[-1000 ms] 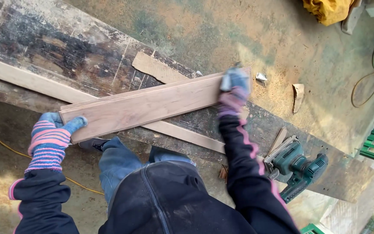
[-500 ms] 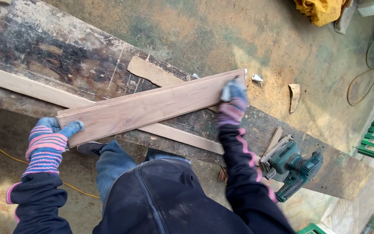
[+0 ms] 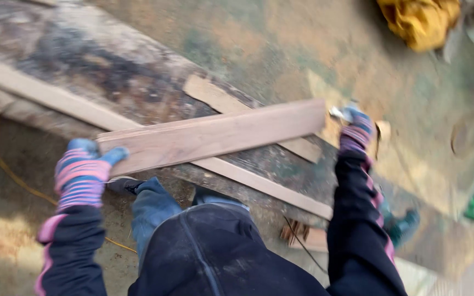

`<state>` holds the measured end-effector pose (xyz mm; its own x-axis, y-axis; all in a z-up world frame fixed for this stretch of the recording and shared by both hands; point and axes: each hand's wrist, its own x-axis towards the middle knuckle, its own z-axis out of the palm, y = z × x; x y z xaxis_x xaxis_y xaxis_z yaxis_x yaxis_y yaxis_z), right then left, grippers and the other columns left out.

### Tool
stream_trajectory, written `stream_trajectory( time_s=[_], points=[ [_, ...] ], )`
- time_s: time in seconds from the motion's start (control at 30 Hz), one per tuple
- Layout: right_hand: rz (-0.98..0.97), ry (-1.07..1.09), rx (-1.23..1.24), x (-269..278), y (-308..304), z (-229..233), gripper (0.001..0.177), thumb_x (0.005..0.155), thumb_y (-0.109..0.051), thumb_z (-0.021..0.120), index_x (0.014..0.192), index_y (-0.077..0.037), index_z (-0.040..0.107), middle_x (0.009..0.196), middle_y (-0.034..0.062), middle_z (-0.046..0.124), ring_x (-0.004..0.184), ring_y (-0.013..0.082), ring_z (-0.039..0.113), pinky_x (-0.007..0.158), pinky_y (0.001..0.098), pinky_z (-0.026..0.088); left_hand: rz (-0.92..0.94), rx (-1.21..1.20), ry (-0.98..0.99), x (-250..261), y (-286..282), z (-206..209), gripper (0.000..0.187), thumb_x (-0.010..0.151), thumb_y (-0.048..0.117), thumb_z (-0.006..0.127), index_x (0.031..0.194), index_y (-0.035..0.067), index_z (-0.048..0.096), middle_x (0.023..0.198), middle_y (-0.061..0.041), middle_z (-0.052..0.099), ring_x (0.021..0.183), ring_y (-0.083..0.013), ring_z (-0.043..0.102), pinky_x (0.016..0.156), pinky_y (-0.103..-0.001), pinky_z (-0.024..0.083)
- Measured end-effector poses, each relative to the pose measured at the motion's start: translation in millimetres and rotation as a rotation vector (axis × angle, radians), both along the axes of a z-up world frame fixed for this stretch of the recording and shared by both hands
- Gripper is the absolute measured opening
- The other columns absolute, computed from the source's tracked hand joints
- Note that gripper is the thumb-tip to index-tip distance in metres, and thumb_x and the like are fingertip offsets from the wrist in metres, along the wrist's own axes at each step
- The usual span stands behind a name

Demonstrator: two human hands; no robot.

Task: Sanding wooden planks using manual sandpaper and an electric orbital sander.

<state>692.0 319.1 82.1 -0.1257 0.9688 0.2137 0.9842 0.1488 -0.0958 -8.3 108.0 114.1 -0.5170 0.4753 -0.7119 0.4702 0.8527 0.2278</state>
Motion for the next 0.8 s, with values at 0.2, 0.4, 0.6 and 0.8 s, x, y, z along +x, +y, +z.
stream_trajectory(
  time_s=[0.2, 0.4, 0.6, 0.8],
  points=[
    [0.067, 0.246, 0.034, -202.0, 11.5, 72.6, 0.014, 0.106, -0.007, 0.072, 0.118, -0.011, 0.078, 0.105, 0.0175, 0.072, 0.096, 0.0369, 0.070, 0.083, 0.0451, 0.053, -0.610, 0.770, 0.399, 126.9, -16.0, -31.0, 0.059, 0.094, 0.026, 0.055, 0.148, 0.002, 0.048, 0.154, -0.030, 0.043, 0.145, -0.0476, 0.038, 0.121, -0.064, 0.019],
    [1.308, -0.026, -0.394, -466.7, -87.4, 77.2, 0.043, 0.079, -0.009, 0.072, 0.122, -0.012, 0.072, 0.112, 0.0186, 0.070, 0.106, 0.0394, 0.064, 0.091, 0.0488, 0.051, -0.772, 0.715, -0.124, 198.2, 3.1, -68.1, 0.077, 0.081, 0.045, 0.064, 0.147, 0.008, 0.055, 0.154, -0.020, 0.048, 0.147, -0.0395, 0.040, 0.123, -0.054, 0.027],
    [1.339, 0.033, -0.546, -519.5, -139.4, -23.1, 0.016, 0.096, -0.015, 0.070, 0.112, -0.018, 0.073, 0.106, 0.0073, 0.069, 0.102, 0.0312, 0.065, 0.087, 0.0461, 0.052, -0.597, 0.762, -0.137, 201.3, 3.5, -97.4, 0.077, 0.083, 0.046, 0.066, 0.149, 0.010, 0.053, 0.157, -0.019, 0.046, 0.150, -0.0390, 0.037, 0.125, -0.055, 0.024],
    [1.471, 0.131, -0.430, -566.4, -149.2, 3.2, 0.040, 0.083, -0.009, 0.072, 0.123, -0.013, 0.070, 0.115, 0.0104, 0.066, 0.112, 0.0338, 0.064, 0.094, 0.0462, 0.052, -0.493, 0.781, -0.119, 214.5, -0.5, -108.8, 0.077, 0.085, 0.048, 0.068, 0.151, 0.012, 0.052, 0.160, -0.018, 0.044, 0.153, -0.0385, 0.035, 0.128, -0.056, 0.022]
  ],
)
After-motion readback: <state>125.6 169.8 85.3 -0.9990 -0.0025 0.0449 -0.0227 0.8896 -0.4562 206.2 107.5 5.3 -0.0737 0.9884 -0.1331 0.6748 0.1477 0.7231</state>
